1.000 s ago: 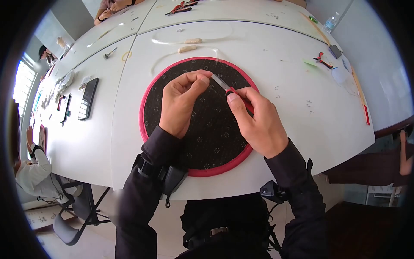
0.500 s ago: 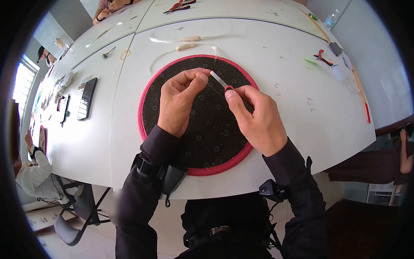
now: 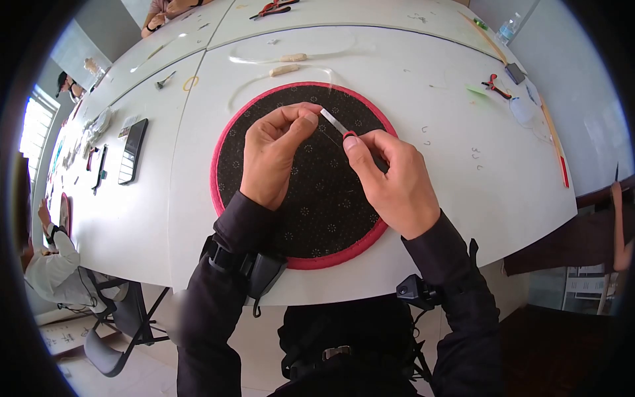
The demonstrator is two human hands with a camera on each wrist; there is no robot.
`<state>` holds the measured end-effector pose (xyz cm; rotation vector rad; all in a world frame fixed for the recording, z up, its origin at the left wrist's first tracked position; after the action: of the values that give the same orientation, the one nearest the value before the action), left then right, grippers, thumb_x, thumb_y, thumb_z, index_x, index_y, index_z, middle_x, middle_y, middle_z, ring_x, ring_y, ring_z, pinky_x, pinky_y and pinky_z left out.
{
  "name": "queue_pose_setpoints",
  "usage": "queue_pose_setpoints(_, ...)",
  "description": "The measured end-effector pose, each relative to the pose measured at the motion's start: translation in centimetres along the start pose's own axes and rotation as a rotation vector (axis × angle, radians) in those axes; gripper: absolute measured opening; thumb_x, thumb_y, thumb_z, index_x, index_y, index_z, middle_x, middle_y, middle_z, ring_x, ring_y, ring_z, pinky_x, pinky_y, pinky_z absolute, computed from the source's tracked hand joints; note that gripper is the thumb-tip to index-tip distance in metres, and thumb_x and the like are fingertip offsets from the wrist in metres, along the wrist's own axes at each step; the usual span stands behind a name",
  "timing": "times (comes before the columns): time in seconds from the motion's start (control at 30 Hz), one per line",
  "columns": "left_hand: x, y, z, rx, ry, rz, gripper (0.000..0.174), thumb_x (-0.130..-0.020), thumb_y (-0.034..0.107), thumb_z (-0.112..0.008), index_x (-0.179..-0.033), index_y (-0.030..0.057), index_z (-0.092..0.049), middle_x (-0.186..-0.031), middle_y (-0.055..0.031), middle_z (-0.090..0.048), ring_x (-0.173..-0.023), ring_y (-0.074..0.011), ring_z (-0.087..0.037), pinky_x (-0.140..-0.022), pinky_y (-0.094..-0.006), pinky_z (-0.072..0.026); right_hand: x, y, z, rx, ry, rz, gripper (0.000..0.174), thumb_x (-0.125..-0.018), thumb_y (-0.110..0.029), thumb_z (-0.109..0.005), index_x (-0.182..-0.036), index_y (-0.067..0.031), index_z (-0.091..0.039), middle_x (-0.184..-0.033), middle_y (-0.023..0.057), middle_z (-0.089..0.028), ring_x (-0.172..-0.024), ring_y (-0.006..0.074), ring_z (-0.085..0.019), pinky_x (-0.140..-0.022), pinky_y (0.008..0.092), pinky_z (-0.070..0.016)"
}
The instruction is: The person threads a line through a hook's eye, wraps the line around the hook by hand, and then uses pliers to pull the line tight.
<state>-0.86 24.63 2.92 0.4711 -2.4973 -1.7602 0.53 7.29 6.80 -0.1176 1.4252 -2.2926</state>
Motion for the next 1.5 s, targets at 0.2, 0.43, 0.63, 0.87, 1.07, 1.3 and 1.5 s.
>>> queue_pose_setpoints(0.2, 0.1, -0.1, 0.0, -0.057, -0.036, 0.027, 0.024, -0.097, 0.014, -0.067, -0.111, -0.0050, -0.069, -0.097, -0.0006, -0.067, -0.090, -0.0056, -0.059, -0.087, -0.0236, -0.0462, 0.1, -0.1, 0.0, 0.022, 0.031, 0.025, 0.039, -0.101, -0.031, -0.062, -0.087, 0.0055, -0.066, -0.066, 0.0043, -0.059, -0.064, 0.0106, -0.052, -0.061, 0.0288, -0.0428)
queue_pose_setpoints(0.43, 0.1, -0.5, 0.1, -0.056, -0.053, 0.067, 0.023, -0.095, 0.015, -0.068, -0.107, -0.0044, -0.070, -0.105, -0.0046, -0.069, -0.095, -0.0087, -0.060, -0.094, -0.0270, -0.0449, 0.2, 0.7, 2.3, 0.018, 0.100, -0.015, 0.040, -0.100, -0.032, -0.062, -0.089, 0.0065, -0.066, -0.067, 0.0028, -0.058, -0.066, 0.0089, -0.050, -0.062, 0.0279, -0.0423)
queue_pose_setpoints(0.63, 0.0, -0.8, 0.1, -0.009, -0.037, 0.080, 0.016, -0.088, 0.009, -0.069, -0.097, -0.0047, -0.072, -0.099, -0.0033, -0.068, -0.085, -0.0051, -0.057, -0.077, -0.0213, -0.0449, 0.8, 3.1, 6.2, 0.023, 0.203, -0.152, 0.044, -0.100, -0.037, -0.060, -0.086, 0.0040, -0.065, -0.065, -0.0012, -0.049, -0.062, 0.0069, -0.043, -0.057, 0.0259, -0.0356)
queue_pose_setpoints(0.87, -0.1, -1.2, 0.1, -0.017, -0.049, 0.085, 0.015, -0.088, 0.008, -0.068, -0.096, -0.0048, -0.072, -0.100, -0.0036, -0.068, -0.084, -0.0049, -0.057, -0.076, -0.0208, -0.0447, 2.1, 5.4, 9.2, -0.055, 0.296, -0.243, 0.040, -0.101, -0.038, -0.059, -0.086, -0.0015, -0.063, -0.067, -0.0070, -0.043, -0.057, 0.0012, -0.035, -0.049, 0.0206, -0.0265)
queue_pose_setpoints(1.07, 0.1, -1.1, 0.0, -0.035, -0.058, 0.094, 0.015, -0.088, 0.007, -0.068, -0.096, -0.0048, -0.072, -0.100, -0.0037, -0.068, -0.084, -0.0051, -0.057, -0.077, -0.0212, -0.0453, 3.2, 7.8, 11.9, -0.076, 0.367, -0.288, 0.041, -0.101, -0.040, -0.060, -0.084, -0.0030, -0.062, -0.068, -0.0069, -0.043, -0.057, 0.0005, -0.035, -0.048, 0.0199, -0.0260)
queue_pose_setpoints(1.3, 0.0, -1.1, -0.1, -0.055, -0.063, 0.072, 0.016, -0.088, 0.008, -0.068, -0.097, -0.0039, -0.072, -0.097, -0.0033, -0.068, -0.083, -0.0053, -0.058, -0.076, -0.0213, -0.0456, 4.4, 9.8, 14.4, -0.076, 0.433, -0.344, 0.039, -0.101, -0.040, -0.060, -0.084, -0.0049, -0.062, -0.067, -0.0082, -0.042, -0.056, 0.0003, -0.035, -0.047, 0.0195, -0.0255)
queue_pose_setpoints(1.5, 0.3, -1.0, -0.5, -0.127, -0.103, 0.139, 0.015, -0.092, 0.010, -0.066, -0.097, -0.0030, -0.071, -0.107, -0.0069, -0.069, -0.094, -0.0093, -0.059, -0.094, -0.0277, -0.0441, 4.9, 10.2, 14.6, -0.064, 0.430, -0.352, 0.038, -0.102, -0.039, -0.060, -0.084, -0.0054, -0.062, -0.067, -0.0083, -0.042, -0.056, 0.0003, -0.034, -0.047, 0.0198, -0.0251)
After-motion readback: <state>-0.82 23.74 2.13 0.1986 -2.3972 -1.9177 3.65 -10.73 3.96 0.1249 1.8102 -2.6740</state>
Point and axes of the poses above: each hand's wrist, its own x-axis away from the middle knuckle, its own z-axis out of the back of the hand, y = z × x, the point moved 7 cm from there along -x, towards the middle knuckle
